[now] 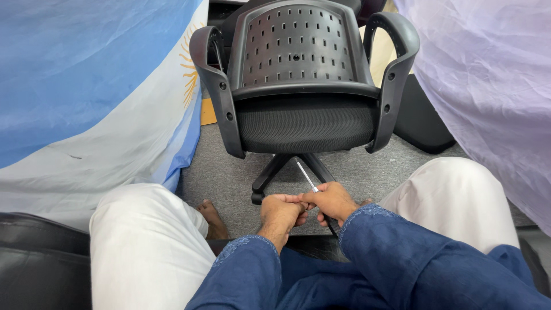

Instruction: The person assembles an office chair by attaching the backrest to the seat using a screwdriver. They align the backrest, insert screws, and tighten them to secure the components together.

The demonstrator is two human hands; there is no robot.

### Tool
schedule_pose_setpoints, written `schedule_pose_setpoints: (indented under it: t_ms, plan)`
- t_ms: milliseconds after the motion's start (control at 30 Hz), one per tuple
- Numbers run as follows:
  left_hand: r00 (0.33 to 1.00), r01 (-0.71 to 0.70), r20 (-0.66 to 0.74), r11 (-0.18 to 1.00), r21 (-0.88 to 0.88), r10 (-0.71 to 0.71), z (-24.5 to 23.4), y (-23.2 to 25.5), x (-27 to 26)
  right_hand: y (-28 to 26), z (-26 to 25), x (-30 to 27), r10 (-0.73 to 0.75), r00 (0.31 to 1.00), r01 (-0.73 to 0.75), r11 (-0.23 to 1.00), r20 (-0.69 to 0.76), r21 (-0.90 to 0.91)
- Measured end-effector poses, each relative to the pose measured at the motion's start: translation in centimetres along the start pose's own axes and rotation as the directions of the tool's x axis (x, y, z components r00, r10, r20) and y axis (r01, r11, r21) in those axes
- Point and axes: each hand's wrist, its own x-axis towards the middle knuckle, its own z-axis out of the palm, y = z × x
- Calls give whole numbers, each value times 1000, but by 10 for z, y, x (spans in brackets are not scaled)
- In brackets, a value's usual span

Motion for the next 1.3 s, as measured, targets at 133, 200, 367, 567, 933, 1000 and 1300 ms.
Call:
schedule_pose_setpoints:
  t_ms: [133,200,367,567,933,1000,1300]
  plan:
    - [1000,7,11,1000,-13,-7,0,-5,0,0,6,1,55,998,-56,998,-36,-24]
    - [1000,14,13,1000,-25,-13,0,-8,2,0,7,1,79,996,-78,997,-39,28]
    - [1000,31,-2,998,-48,-31,5,-5,5,-4,6,0,86,987,-66,988,-137,143]
    - [998,28,57,998,-49,-25,11,4,7,-15,-4,-1,-27,969,107,942,-246,319]
    - [998,-54,20,980,-193,59,-26,67,66,-69,-66,11,-247,931,342,850,-269,401]
    - [994,-44,82,953,-298,71,-38,86,80,-79,-80,21,-274,923,360,862,-272,355]
    - [987,128,142,875,-467,-68,-2,120,122,-78,-97,62,-264,930,342,877,-257,336]
